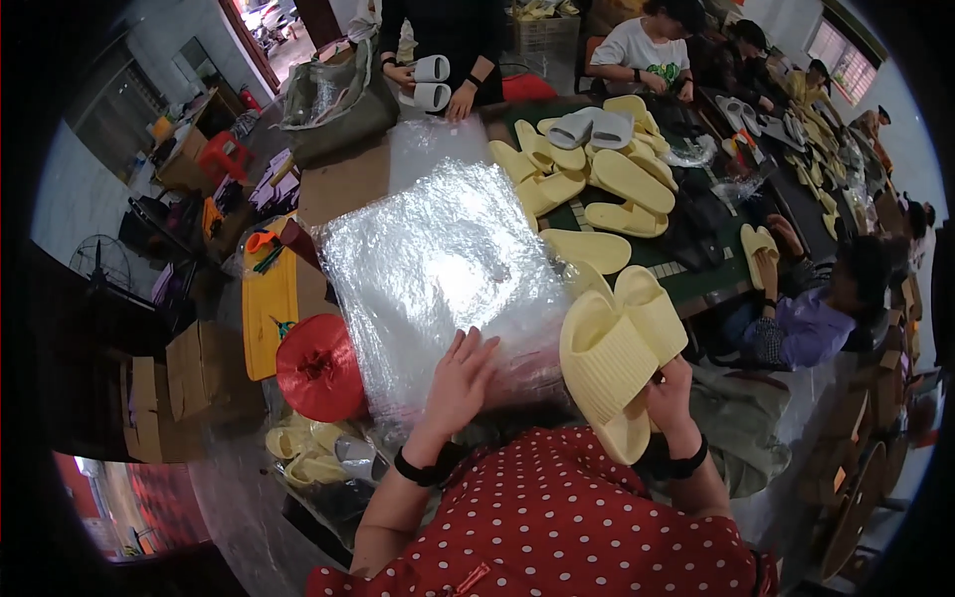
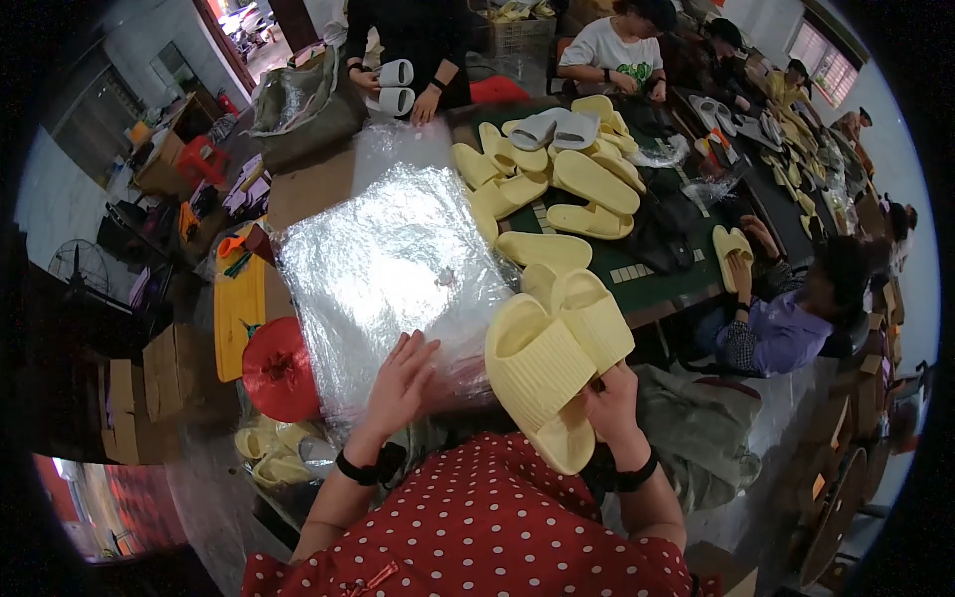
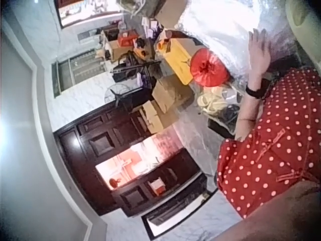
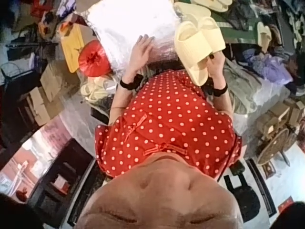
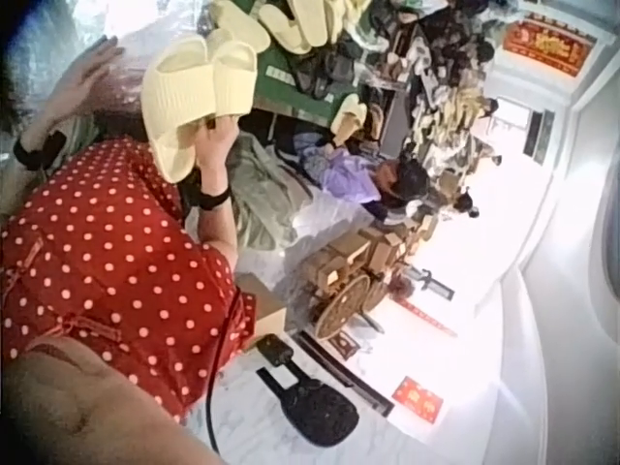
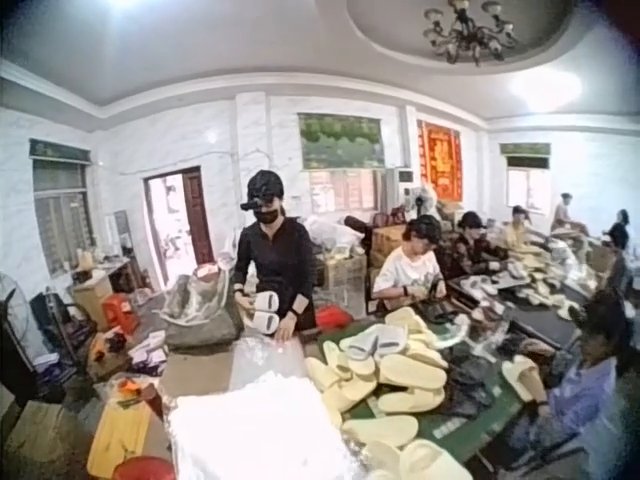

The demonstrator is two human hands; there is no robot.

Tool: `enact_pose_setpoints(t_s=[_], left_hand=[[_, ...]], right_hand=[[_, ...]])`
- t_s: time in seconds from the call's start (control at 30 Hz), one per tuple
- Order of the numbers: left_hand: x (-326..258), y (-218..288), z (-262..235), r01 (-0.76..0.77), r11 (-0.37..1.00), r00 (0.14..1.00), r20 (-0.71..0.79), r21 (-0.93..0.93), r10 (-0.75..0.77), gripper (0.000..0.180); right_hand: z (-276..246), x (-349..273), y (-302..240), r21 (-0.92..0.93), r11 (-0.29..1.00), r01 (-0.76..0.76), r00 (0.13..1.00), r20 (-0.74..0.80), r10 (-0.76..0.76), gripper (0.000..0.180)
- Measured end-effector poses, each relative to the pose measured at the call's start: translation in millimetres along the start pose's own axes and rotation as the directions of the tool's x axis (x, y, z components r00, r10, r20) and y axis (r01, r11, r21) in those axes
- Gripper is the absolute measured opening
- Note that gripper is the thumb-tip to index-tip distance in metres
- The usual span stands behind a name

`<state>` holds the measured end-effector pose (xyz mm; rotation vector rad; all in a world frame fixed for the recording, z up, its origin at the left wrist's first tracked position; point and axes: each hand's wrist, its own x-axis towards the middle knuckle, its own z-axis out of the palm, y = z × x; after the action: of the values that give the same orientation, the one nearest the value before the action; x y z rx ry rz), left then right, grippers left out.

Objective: The recorder is picking up pairs of slippers from a pile, inspecting them, and placing them onto a stack of plastic sheets for packaging.

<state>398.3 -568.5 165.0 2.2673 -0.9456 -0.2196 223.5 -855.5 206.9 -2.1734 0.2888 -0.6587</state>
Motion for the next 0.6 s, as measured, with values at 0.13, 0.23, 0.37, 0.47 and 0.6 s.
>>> enact_pose_setpoints(t_s=[0.13,0.23,0.37,0.47,0.6], left_hand=[[9.8,2.9,-22.3,0.175,0.874,0.983,0.035,-0.453,-0.179,0.044],[13.8,17.6,-46.4,0.422,0.242,0.883,0.335,-0.874,-0.329,0.051],[12.5,-9.1,-38.7,0.313,0.27,0.931,0.238,-0.911,-0.277,0.049],[17.1,-4.8,-39.8,0.343,0.437,0.915,0.191,-0.832,-0.355,0.046],[19.9,-16.3,-32.5,0.353,0.413,0.902,0.189,-0.84,-0.387,0.042]], right_hand=[[0.2,-0.4,-7.3,0.051,0.998,0.042,0.997,0.068,-0.046,0.036],[6.9,-0.4,-10.1,-0.028,0.993,0.116,0.989,0.099,-0.112,0.037],[11.1,5.9,-27.3,-0.05,0.979,0.198,0.971,0.145,-0.189,0.038],[12.0,6.2,-33.6,-0.054,0.987,0.153,0.972,0.187,-0.14,0.041],[23.3,7.9,-42.7,0.009,0.97,0.241,0.932,0.277,-0.234,0.043]])
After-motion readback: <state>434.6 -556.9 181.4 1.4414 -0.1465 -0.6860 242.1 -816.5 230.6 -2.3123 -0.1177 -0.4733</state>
